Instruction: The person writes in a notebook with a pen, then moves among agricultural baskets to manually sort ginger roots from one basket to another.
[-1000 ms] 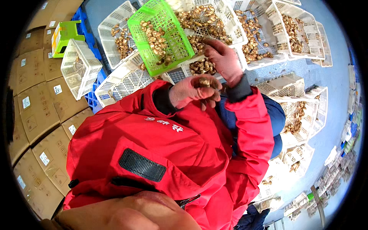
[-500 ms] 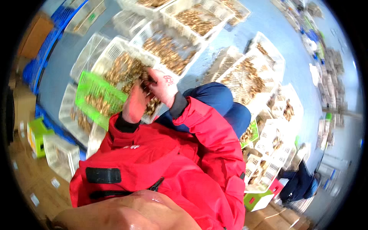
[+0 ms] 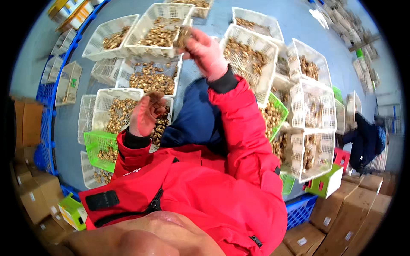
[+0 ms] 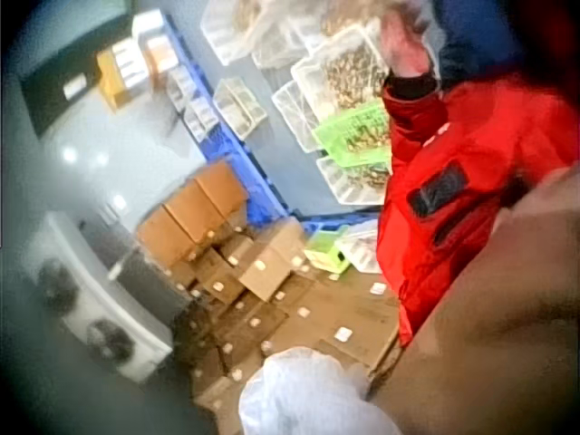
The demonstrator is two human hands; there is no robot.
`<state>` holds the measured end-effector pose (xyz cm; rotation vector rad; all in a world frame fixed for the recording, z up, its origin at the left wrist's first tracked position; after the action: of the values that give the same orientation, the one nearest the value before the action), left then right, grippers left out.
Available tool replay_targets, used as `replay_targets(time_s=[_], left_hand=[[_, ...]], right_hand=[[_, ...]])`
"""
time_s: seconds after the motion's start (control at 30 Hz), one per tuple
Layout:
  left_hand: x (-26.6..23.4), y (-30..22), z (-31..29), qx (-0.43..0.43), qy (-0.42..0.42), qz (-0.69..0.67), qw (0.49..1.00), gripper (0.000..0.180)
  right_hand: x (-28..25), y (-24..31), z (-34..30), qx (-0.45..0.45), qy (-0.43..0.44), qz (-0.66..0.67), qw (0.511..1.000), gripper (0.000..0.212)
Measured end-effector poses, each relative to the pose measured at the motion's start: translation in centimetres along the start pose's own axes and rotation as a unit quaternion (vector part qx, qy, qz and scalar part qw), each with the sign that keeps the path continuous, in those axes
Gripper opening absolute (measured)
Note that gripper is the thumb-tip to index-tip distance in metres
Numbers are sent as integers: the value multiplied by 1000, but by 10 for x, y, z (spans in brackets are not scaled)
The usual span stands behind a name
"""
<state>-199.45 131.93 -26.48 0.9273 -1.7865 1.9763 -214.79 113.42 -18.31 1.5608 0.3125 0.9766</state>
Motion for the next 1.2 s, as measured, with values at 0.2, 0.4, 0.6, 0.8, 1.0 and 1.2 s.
replay_targets(time_s=[0.2, 0.4, 0.6, 0.8, 1.0, 1.2], left_hand=[[29, 1, 30, -27, 46, -12, 998, 31], [72, 29, 74, -85, 144, -28, 986, 33], [130, 84, 135, -163, 274, -83, 944, 35], [129, 151, 174, -229, 275, -118, 926, 36], [112, 188, 186, -230, 182, -87, 952, 33], [128, 193, 175, -170, 152, 50, 972, 35]], right_hand=[[-105, 95, -99, -171, -196, -42, 965, 48], [-202, 111, -251, -202, -482, -127, 843, 43], [-252, 38, -384, -127, -511, -26, 850, 42], [-251, -56, -403, -86, -500, 108, 855, 49], [-246, -80, -389, -32, -466, 138, 873, 55], [-262, -90, -356, -35, -372, 194, 907, 67]])
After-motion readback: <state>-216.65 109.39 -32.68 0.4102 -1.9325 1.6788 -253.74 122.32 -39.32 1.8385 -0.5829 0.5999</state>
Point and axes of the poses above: each hand's wrist, its own z-axis towards the middle knuckle, its own x-axis out of the palm, y = z × x, the point moved 2 cm from there along z, towards the middle knuckle, and after that the axes turned 12 degrees about x, right-handed, at the moved point
